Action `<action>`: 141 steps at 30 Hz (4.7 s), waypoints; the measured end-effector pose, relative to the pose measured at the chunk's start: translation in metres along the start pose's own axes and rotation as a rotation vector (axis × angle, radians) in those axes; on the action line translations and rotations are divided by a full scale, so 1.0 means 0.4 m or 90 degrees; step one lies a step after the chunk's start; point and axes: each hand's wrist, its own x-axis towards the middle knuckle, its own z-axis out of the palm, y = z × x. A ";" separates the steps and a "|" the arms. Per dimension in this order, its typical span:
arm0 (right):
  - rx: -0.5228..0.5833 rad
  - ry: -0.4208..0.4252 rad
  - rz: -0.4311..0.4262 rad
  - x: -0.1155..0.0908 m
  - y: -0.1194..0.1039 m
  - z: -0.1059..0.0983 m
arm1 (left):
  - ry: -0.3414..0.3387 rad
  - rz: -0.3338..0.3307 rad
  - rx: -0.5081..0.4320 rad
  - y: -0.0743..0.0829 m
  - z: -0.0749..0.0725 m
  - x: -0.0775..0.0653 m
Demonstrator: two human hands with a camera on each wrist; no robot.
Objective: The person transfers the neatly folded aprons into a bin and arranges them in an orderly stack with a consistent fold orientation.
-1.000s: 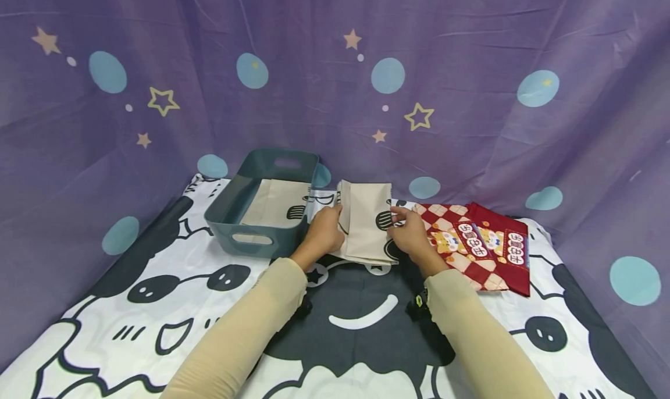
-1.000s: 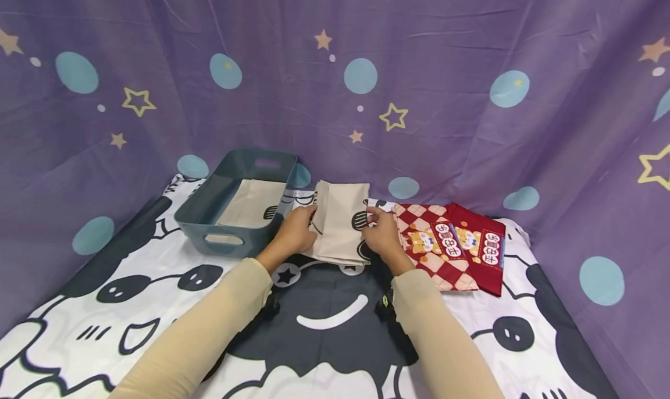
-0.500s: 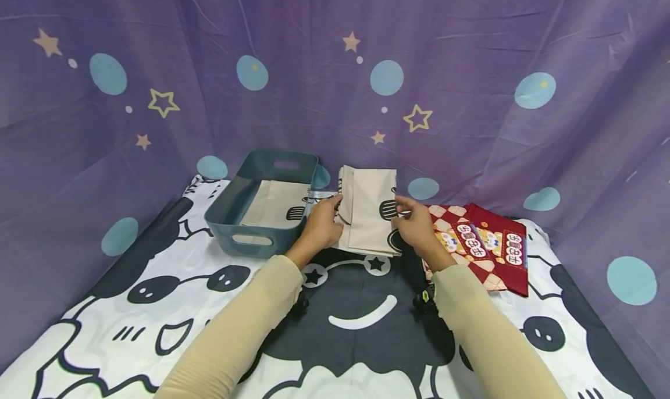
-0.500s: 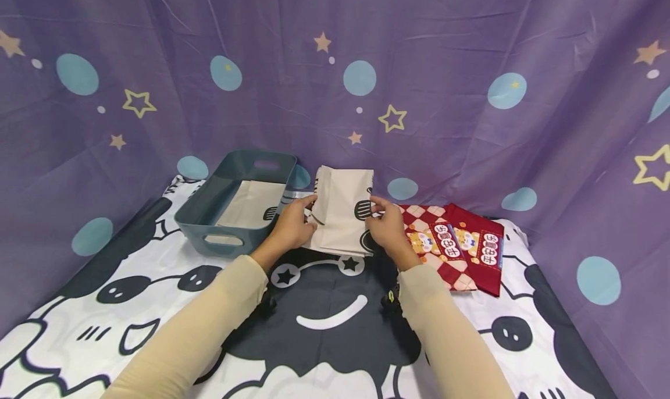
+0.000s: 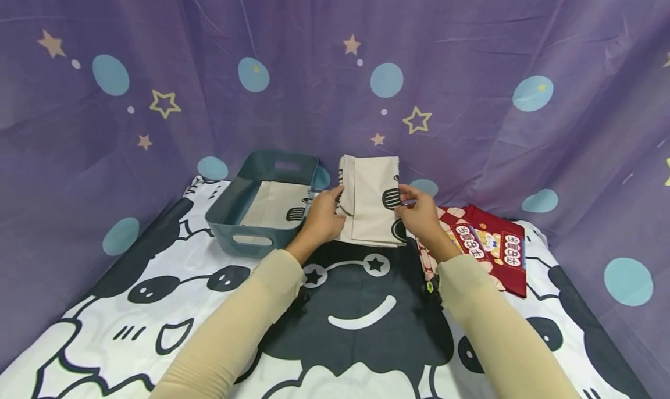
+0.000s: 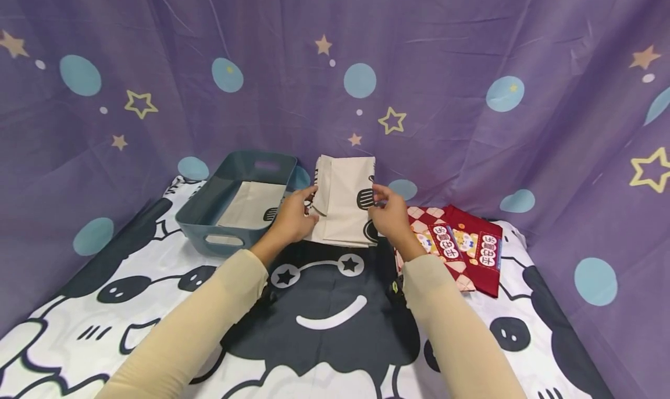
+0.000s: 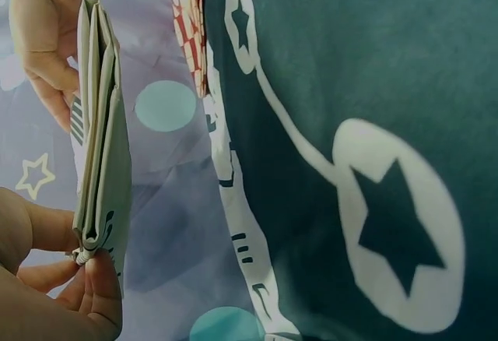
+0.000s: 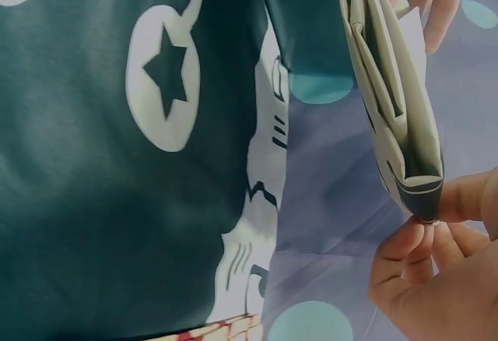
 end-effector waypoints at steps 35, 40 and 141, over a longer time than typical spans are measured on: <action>0.017 -0.002 -0.052 0.022 -0.093 0.025 | 0.021 0.018 0.010 0.011 -0.110 0.007; 0.033 0.010 -0.060 0.026 -0.099 0.042 | 0.025 0.022 0.010 0.004 -0.127 0.007; 0.209 -0.023 0.004 0.021 -0.266 0.437 | 0.112 0.025 0.168 -0.246 -0.404 -0.046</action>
